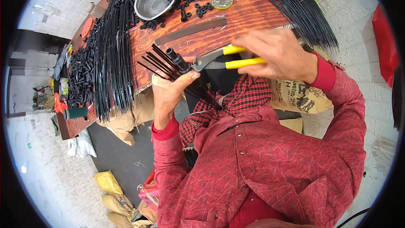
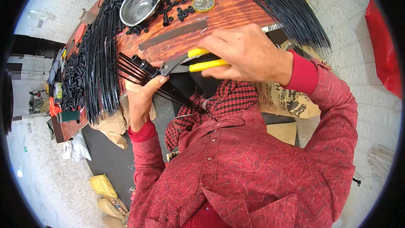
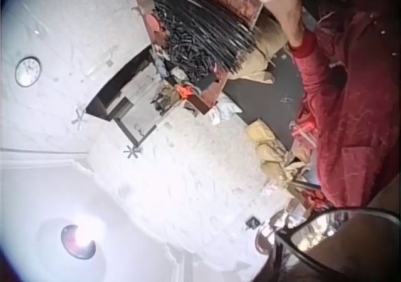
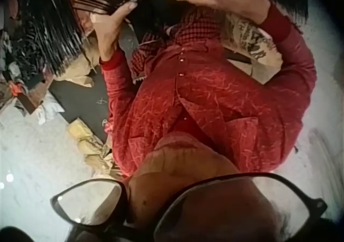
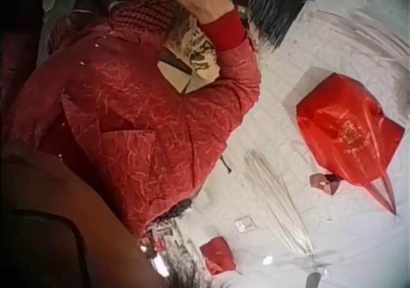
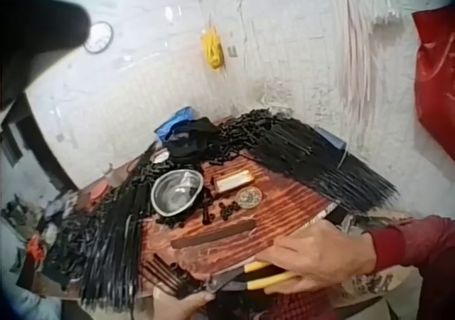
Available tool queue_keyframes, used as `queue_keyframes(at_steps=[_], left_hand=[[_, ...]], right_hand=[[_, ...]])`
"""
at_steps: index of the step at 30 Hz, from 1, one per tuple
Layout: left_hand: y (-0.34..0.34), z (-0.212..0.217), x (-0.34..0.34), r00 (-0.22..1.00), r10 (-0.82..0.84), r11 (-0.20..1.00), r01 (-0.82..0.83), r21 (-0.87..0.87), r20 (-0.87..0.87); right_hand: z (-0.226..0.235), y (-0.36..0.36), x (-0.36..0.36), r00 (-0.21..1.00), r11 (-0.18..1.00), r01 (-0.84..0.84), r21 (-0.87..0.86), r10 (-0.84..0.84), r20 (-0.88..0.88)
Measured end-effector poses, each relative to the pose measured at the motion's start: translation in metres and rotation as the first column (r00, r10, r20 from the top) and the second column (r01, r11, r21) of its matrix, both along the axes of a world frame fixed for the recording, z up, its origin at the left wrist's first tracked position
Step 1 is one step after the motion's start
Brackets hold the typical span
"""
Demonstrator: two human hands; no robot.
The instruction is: Manually attaching small components to black rods and using pliers to secure or trim them.
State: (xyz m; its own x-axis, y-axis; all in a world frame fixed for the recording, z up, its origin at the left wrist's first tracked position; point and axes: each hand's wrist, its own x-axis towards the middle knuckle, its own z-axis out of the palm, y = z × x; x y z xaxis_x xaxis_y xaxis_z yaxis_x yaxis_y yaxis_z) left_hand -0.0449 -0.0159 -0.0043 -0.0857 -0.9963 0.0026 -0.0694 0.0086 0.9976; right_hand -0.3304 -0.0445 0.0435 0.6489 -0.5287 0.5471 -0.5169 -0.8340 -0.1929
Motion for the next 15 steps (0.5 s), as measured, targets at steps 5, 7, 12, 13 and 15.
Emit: queue_keyframes(at_steps=[5, 7, 12, 13, 15], left_hand=[[0.001, 0.003, 0.000, 0.996, -0.086, 0.996, 0.086, -0.027, -0.003], [0.002, 0.005, -0.002, 0.995, -0.098, 0.995, 0.098, -0.007, -0.007], [-0.002, -0.001, 0.002, 0.996, -0.066, 0.998, 0.066, -0.006, -0.055], [-0.002, -0.004, 0.003, 0.997, -0.049, 0.999, 0.049, -0.006, -0.056], [-0.002, -0.005, 0.002, 0.998, -0.017, 1.000, 0.018, 0.023, -0.056]], right_hand=[[-0.007, -0.009, -0.008, 0.993, -0.277, -0.115, 0.954, -0.062, 0.102], [-0.013, -0.012, -0.013, 0.994, -0.321, -0.112, 0.940, -0.037, 0.106], [-0.004, -0.005, -0.005, 0.995, 0.700, 0.000, 0.714, 0.074, -0.073], [0.002, -0.001, 0.000, 0.998, 0.756, 0.024, 0.654, 0.018, -0.057], [-0.010, -0.001, 0.000, 1.000, 0.929, 0.007, 0.369, 0.002, -0.024]])
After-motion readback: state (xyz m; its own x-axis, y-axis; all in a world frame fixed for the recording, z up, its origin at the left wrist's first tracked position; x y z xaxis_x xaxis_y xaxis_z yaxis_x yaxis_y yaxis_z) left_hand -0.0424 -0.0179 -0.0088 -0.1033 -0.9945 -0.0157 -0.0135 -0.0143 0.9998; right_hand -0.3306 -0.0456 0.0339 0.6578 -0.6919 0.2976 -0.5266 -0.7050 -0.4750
